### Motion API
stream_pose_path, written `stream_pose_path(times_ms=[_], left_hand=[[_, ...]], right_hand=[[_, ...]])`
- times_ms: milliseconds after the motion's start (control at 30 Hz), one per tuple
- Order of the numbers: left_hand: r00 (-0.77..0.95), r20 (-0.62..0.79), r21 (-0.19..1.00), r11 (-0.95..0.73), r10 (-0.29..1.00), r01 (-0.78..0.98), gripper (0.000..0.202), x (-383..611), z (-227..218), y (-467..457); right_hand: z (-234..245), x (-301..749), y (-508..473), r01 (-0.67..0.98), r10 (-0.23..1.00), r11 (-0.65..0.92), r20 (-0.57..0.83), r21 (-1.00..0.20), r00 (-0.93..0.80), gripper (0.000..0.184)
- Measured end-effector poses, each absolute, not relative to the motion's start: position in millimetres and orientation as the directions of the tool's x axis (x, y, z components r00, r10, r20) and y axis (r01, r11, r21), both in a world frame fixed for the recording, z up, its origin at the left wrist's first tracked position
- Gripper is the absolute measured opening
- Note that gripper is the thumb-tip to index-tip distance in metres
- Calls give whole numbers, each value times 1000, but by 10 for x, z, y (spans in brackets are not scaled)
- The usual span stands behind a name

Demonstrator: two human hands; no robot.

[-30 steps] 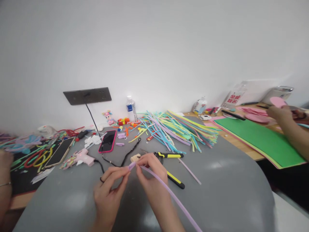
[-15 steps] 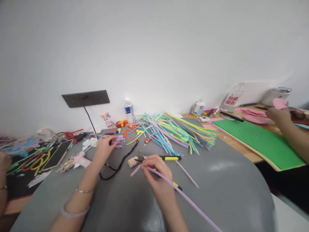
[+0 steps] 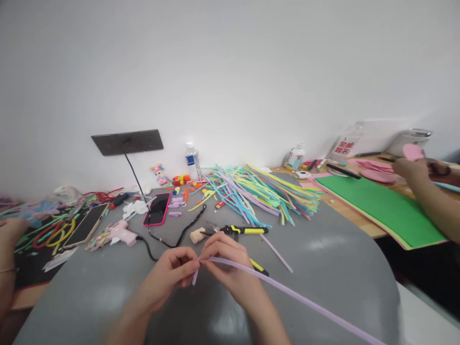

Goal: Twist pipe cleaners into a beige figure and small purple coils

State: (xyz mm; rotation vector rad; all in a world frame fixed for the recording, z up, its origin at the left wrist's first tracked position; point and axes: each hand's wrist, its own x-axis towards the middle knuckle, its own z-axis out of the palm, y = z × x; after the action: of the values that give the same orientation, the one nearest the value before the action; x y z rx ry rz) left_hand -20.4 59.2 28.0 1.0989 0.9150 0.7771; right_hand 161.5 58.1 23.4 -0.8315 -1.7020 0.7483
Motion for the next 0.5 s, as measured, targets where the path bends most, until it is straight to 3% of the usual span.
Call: stream_pose_path(times_ms=[300, 500], left_hand=[[402, -275, 809, 436, 873, -395, 39, -84, 181, 484], [235, -289, 732, 373, 928, -571, 39, -1, 139, 496]], right_hand=[[248, 1571, 547, 130, 857, 496, 461, -858, -229, 11], [149, 1443, 532, 128, 864, 503, 500, -855, -58, 11]])
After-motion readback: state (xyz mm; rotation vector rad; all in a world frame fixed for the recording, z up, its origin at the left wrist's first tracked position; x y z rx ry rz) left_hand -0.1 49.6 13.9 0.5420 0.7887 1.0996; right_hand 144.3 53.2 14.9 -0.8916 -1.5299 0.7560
